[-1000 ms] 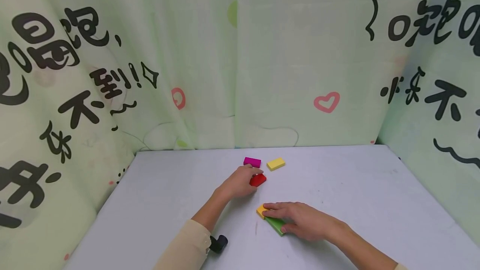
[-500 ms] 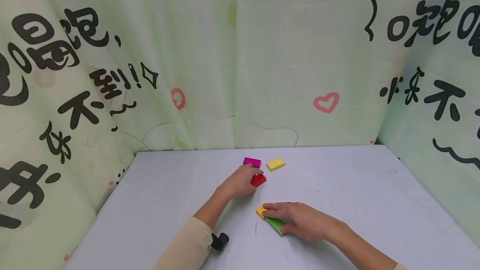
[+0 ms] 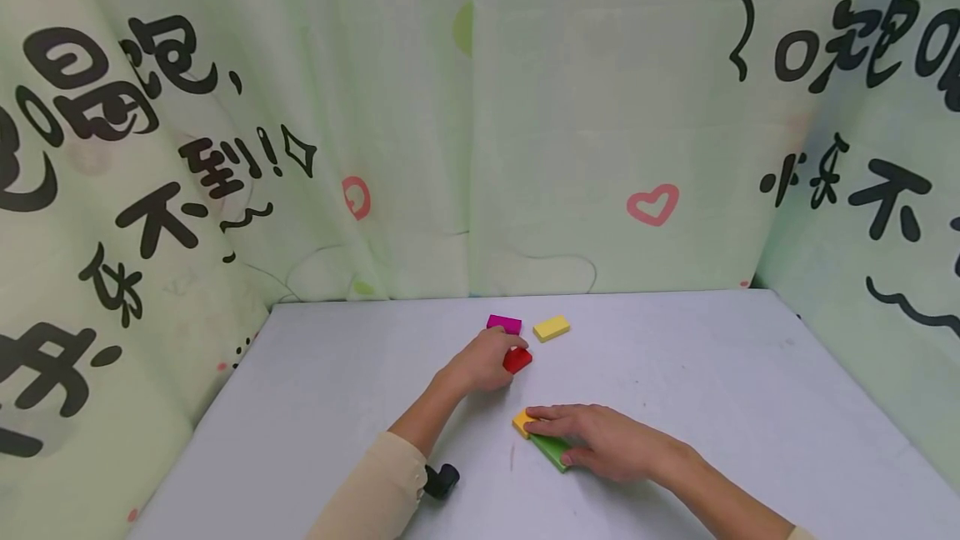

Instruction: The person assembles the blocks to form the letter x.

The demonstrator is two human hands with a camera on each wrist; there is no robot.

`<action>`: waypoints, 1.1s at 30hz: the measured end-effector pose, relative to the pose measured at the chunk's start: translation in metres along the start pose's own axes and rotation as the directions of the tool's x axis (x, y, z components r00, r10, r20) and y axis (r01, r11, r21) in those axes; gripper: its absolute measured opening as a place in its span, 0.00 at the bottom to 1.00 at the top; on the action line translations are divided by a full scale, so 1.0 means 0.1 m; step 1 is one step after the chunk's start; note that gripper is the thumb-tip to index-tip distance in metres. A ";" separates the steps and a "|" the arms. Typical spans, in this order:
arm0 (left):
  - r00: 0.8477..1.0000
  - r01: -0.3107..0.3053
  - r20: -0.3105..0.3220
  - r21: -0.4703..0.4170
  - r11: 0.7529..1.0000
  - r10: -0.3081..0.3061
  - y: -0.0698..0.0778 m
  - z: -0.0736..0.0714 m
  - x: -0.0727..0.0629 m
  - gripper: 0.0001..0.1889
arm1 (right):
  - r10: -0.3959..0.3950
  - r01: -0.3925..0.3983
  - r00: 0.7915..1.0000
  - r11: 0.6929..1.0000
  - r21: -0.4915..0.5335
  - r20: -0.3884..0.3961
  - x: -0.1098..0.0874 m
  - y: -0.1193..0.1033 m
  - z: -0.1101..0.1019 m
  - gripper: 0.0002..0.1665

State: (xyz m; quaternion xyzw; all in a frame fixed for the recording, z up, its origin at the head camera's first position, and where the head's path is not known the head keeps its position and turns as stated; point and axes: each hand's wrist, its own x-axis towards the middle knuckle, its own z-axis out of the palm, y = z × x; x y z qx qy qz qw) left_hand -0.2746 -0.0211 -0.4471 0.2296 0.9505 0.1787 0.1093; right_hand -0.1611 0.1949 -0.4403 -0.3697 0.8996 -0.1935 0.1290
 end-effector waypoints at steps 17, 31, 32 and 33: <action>1.000 -0.012 0.005 -0.020 1.000 0.012 -0.03 -0.01 -0.03 0.32 | 0.002 -0.002 1.000 1.000 0.015 0.001 0.01 0.02 0.01 0.36; 1.000 -0.004 0.014 -0.025 1.000 0.005 -0.03 0.01 -0.17 0.34 | -0.001 0.001 1.000 1.000 0.013 0.006 0.01 0.02 0.01 0.36; 1.000 -0.005 0.013 -0.025 1.000 0.005 -0.04 0.01 -0.18 0.33 | -0.001 0.001 1.000 1.000 0.011 0.005 0.01 0.02 0.01 0.36; 1.000 -0.003 0.012 -0.026 1.000 0.003 -0.04 0.01 -0.18 0.33 | -0.002 0.002 1.000 1.000 0.010 0.003 0.01 0.02 0.01 0.36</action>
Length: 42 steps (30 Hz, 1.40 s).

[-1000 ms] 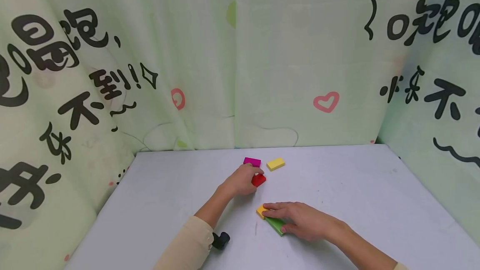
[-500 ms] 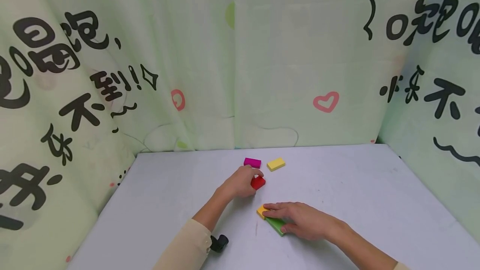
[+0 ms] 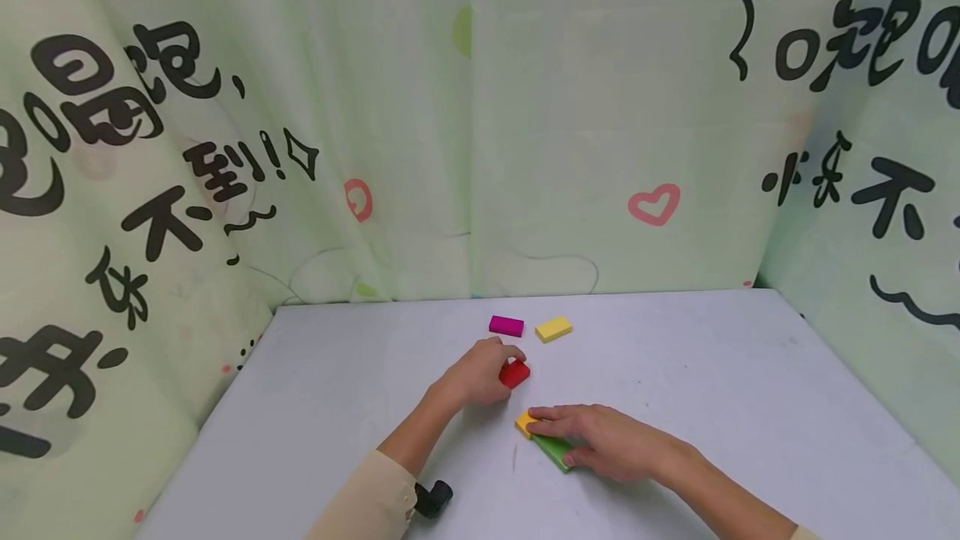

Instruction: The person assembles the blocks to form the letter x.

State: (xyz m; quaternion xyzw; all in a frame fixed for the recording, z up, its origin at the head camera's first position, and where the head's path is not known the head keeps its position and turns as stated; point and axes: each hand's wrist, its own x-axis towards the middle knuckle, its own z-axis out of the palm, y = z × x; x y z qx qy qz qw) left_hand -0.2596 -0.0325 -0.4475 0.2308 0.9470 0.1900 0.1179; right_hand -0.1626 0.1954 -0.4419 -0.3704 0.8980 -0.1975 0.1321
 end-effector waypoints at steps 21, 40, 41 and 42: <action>1.000 -0.014 -0.001 -0.001 1.000 0.014 -0.02 -0.01 -0.26 0.31 | 0.005 -0.005 1.000 1.000 0.002 -0.007 0.00 -0.01 0.01 0.36; 1.000 -0.014 0.005 -0.004 1.000 0.014 0.04 0.01 -0.49 0.31 | 0.004 -0.004 1.000 1.000 0.007 -0.025 -0.02 -0.03 -0.01 0.36; 1.000 -0.015 0.009 -0.004 1.000 0.015 0.04 0.02 -0.50 0.31 | 0.006 -0.006 1.000 1.000 0.008 -0.025 -0.02 -0.03 -0.01 0.36; 1.000 -0.015 0.013 -0.005 1.000 0.016 0.04 0.02 -0.51 0.31 | 0.008 -0.008 1.000 1.000 0.012 -0.025 -0.02 -0.03 -0.01 0.36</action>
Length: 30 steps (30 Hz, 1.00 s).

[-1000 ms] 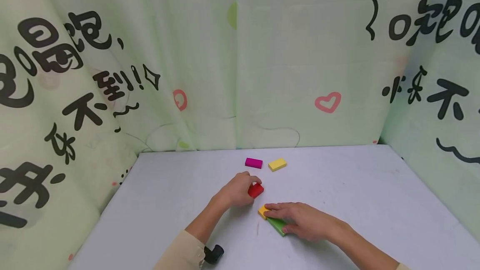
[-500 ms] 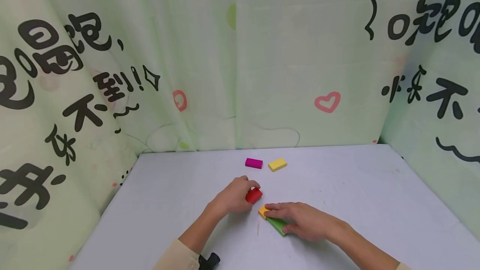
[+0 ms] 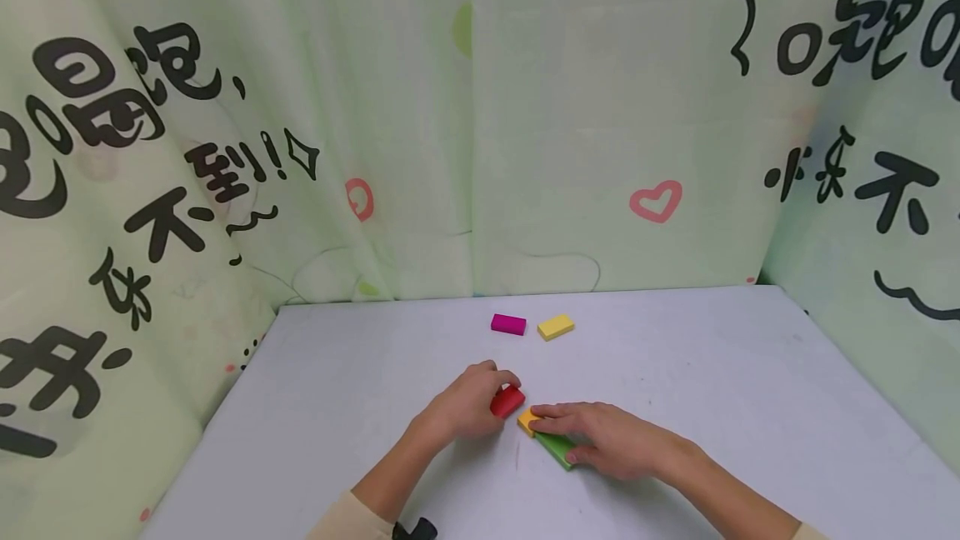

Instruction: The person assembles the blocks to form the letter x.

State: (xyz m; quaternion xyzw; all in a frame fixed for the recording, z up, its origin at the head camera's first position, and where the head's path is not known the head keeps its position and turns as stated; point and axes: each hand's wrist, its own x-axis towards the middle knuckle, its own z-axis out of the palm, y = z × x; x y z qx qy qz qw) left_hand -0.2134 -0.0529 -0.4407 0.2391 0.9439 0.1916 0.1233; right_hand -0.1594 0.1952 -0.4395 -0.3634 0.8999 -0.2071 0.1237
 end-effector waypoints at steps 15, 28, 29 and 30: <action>1.000 0.016 0.016 -0.021 1.000 -0.016 0.03 -0.03 -0.15 0.31 | 0.013 -0.014 1.000 1.000 0.020 0.014 0.00 -0.03 -0.02 0.36; 1.000 0.011 0.022 0.012 1.000 -0.011 0.04 -0.02 -0.28 0.30 | 0.022 -0.023 0.999 1.000 0.012 0.027 0.02 -0.01 -0.01 0.36; 1.000 0.011 0.022 0.013 1.000 -0.011 0.04 -0.02 -0.29 0.29 | 0.023 -0.023 0.999 1.000 0.013 0.028 0.02 -0.01 -0.01 0.36; 1.000 0.013 0.023 0.012 1.000 -0.013 0.04 -0.02 -0.30 0.30 | 0.021 -0.021 0.999 1.000 0.012 0.028 0.02 0.00 -0.01 0.36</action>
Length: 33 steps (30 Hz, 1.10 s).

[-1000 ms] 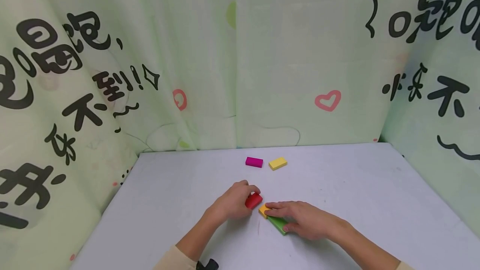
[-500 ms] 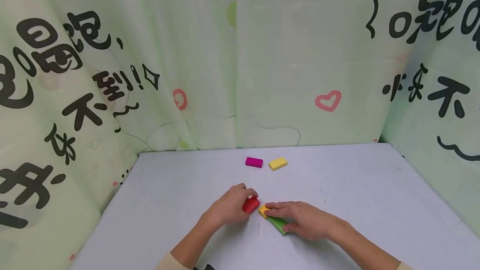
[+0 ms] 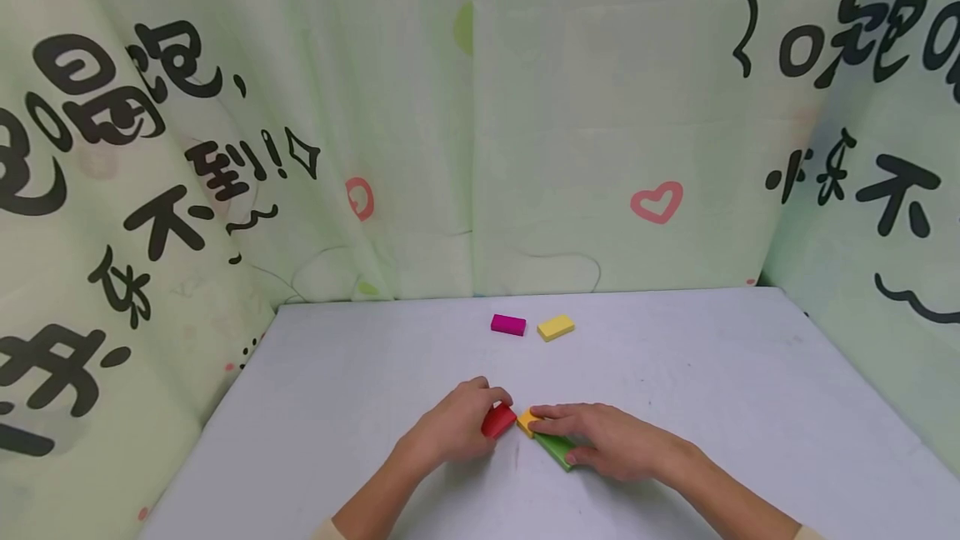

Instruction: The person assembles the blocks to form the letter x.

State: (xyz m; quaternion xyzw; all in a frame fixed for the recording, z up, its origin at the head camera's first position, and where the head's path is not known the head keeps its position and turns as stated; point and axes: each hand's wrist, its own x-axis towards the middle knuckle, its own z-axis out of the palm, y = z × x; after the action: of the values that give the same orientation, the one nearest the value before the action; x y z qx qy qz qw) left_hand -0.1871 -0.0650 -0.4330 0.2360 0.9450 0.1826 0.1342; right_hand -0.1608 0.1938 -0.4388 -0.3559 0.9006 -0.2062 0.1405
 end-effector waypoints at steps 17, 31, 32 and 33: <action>0.998 -0.009 0.060 0.001 1.000 0.009 0.10 0.04 -0.08 0.28 | -0.035 0.035 0.999 0.999 -0.013 -0.019 -0.01 0.01 0.00 0.37; 0.997 -0.060 0.043 0.014 0.998 0.059 0.11 0.12 -0.12 0.26 | -0.024 0.024 1.000 1.000 0.002 -0.015 -0.01 0.00 0.00 0.37; 0.997 -0.064 0.044 0.017 0.998 0.063 0.10 0.12 -0.11 0.26 | -0.023 0.023 1.000 1.000 0.004 -0.013 -0.01 0.00 0.01 0.37; 0.997 -0.068 0.045 0.021 0.997 0.067 0.10 0.12 -0.11 0.26 | -0.023 0.023 1.000 1.000 0.005 -0.011 -0.01 0.00 0.01 0.37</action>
State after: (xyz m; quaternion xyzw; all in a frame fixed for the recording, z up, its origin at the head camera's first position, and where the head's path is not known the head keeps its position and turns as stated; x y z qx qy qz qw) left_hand -0.1694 -0.0585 -0.4377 0.2734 0.9352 0.1710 0.1462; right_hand -0.1600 0.1944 -0.4393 -0.3646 0.8967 -0.2121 0.1341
